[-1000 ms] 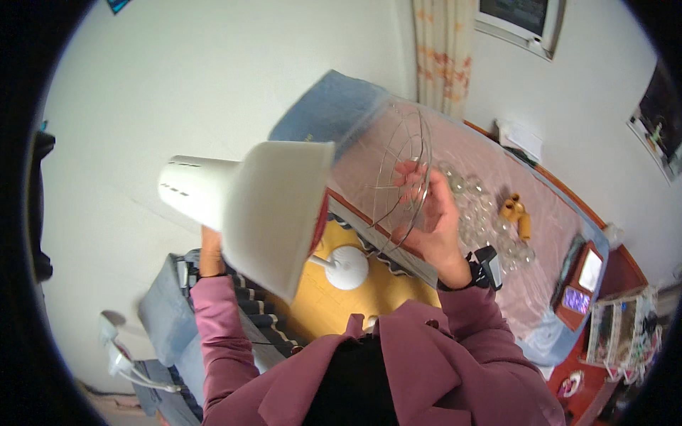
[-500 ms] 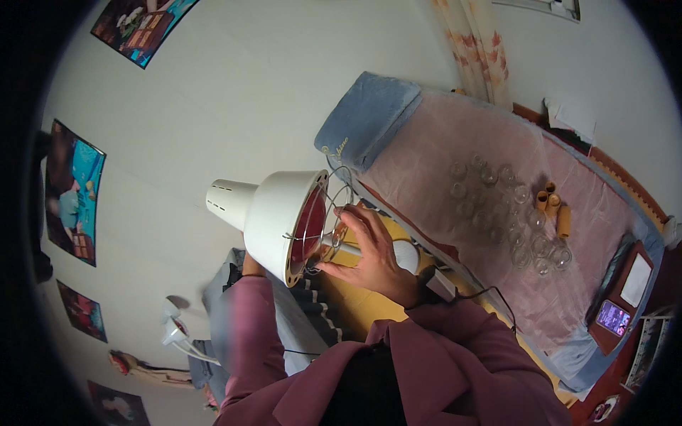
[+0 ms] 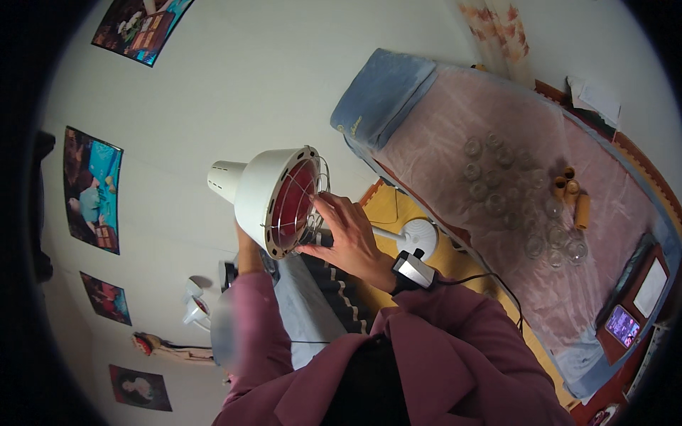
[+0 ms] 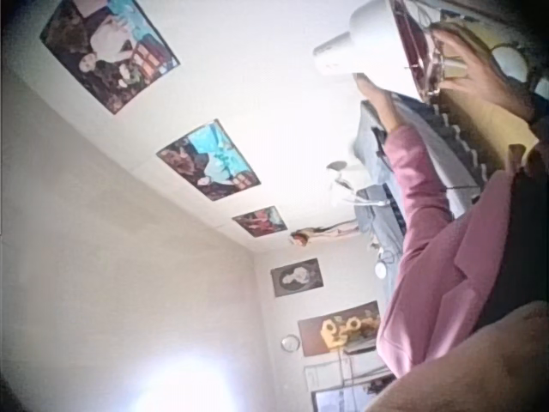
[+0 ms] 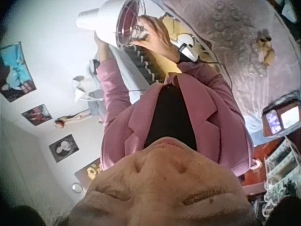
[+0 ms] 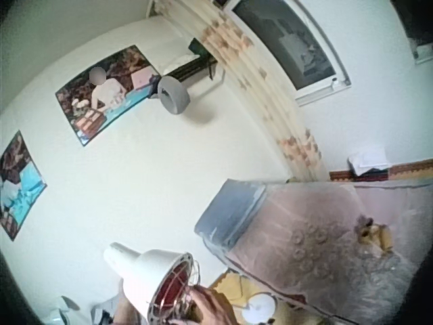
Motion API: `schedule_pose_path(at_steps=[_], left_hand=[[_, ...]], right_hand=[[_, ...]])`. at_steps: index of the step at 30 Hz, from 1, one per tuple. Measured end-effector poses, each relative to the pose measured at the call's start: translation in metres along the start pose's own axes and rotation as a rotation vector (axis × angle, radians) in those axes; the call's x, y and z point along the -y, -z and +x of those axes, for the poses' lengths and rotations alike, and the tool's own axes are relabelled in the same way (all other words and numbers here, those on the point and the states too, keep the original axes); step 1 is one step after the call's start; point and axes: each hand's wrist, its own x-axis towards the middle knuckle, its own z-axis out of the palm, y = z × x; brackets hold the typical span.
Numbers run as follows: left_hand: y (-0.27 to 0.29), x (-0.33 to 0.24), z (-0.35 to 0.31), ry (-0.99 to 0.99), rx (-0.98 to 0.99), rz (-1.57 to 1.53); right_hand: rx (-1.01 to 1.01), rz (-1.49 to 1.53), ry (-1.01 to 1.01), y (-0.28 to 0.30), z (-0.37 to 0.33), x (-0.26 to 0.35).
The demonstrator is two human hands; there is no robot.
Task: The person assembles a white lamp by attaching a metal wire cage to the lamp head. They repeatedly remove and reattach the cage, adjusting its fit around the red bulb area, and finally secure it in place.
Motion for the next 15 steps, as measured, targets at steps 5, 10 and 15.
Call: schedule_pose_path(at_steps=[5, 10, 15], left_hand=[[-0.048, -0.101, -0.115, -0.459, -0.304, 0.279], [-0.102, -0.13, -0.146, -0.625, -0.167, 0.719], [-0.11, -0.124, -0.131, -0.589, -0.177, 0.748]], right_hand=[[0.022, -0.039, 0.031, -0.003, 0.011, -0.009], [-0.008, -0.041, 0.01, -0.013, 0.01, -0.013], [-0.063, -0.026, -0.033, -0.016, 0.012, -0.022]])
